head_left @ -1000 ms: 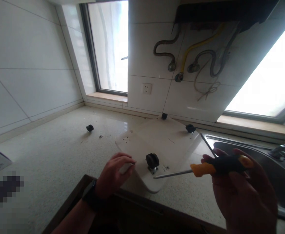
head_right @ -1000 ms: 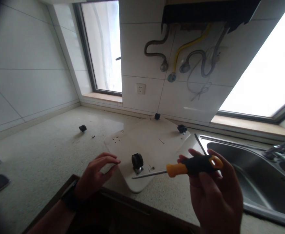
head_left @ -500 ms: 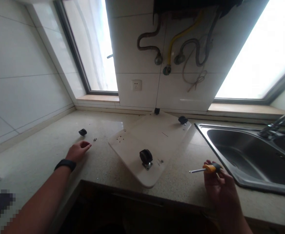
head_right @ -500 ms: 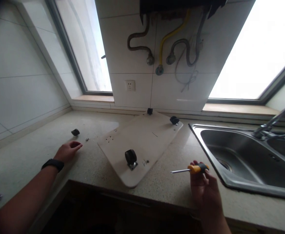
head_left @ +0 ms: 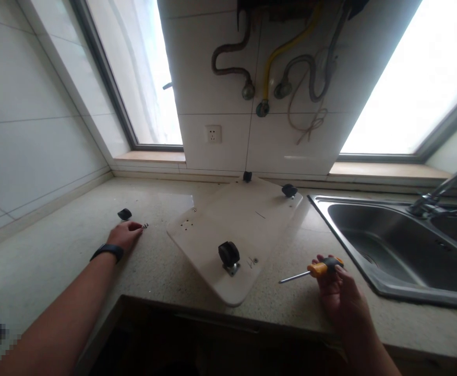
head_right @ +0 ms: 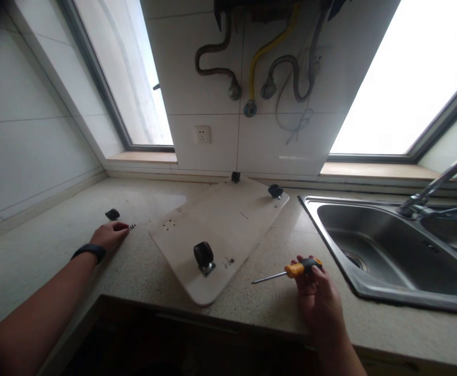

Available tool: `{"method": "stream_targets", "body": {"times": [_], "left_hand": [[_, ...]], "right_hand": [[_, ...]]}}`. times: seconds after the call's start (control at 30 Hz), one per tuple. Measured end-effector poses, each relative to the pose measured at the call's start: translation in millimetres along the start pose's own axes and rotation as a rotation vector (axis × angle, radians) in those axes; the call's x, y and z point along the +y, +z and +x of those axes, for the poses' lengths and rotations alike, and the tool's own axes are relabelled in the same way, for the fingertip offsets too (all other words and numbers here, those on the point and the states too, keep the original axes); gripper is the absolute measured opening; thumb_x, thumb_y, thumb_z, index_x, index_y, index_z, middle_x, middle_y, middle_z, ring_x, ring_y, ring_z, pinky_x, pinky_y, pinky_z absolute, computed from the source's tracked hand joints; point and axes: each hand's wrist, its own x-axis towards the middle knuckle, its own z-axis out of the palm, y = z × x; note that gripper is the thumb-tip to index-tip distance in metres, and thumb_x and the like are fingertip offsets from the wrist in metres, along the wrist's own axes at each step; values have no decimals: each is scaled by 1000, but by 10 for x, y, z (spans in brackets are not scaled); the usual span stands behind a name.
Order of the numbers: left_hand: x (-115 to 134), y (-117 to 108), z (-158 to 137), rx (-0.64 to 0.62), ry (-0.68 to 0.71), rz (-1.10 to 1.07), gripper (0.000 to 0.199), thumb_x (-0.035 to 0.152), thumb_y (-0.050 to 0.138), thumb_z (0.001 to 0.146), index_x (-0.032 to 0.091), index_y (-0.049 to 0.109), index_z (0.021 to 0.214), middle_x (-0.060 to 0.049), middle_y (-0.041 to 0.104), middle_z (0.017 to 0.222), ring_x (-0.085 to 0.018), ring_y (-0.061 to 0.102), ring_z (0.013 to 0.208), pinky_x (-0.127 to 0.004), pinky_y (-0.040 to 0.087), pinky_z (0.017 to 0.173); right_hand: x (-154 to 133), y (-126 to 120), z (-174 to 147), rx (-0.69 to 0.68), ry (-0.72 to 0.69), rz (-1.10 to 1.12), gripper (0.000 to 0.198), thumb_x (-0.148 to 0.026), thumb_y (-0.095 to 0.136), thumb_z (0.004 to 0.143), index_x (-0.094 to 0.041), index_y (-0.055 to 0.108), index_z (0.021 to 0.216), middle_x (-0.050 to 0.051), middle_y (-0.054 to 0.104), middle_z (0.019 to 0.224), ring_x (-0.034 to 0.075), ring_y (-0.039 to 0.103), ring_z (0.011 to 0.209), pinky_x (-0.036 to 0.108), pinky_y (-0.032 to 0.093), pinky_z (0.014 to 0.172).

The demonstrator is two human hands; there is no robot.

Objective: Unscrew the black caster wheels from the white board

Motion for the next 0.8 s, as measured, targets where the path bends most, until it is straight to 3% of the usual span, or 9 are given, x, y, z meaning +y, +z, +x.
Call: {"method": "stream_targets", "body": {"times": [0.53,0.7,0.8], "left_hand": [[15,80,-110,123,16,-50,45,52,62,77,15,72,102,-12,76,96,-29,71,90,-38,53,81],[340,76,-480,186,103,-111,42,50,55,86,18,69,108,-10,74,104,-26,69,95,-38,53,86],[713,94,-874,183,190,-249,39,51,55,90,19,68,108,-7,73,105,-23,69,83,-35,55,76]], "right_hand": [[15,-17,47,7,28,-3,41,-29,84,67,-20,70,105,6,76,103,18,75,86,25,65,78],[36,-53,56,-28,16,-11,39,-29,83,72,-20,69,107,6,76,106,17,75,90,24,64,80],[48,-74,68,-34,5,-16,39,-30,82,73,-20,68,108,6,75,106,18,75,88,25,64,79]]}}
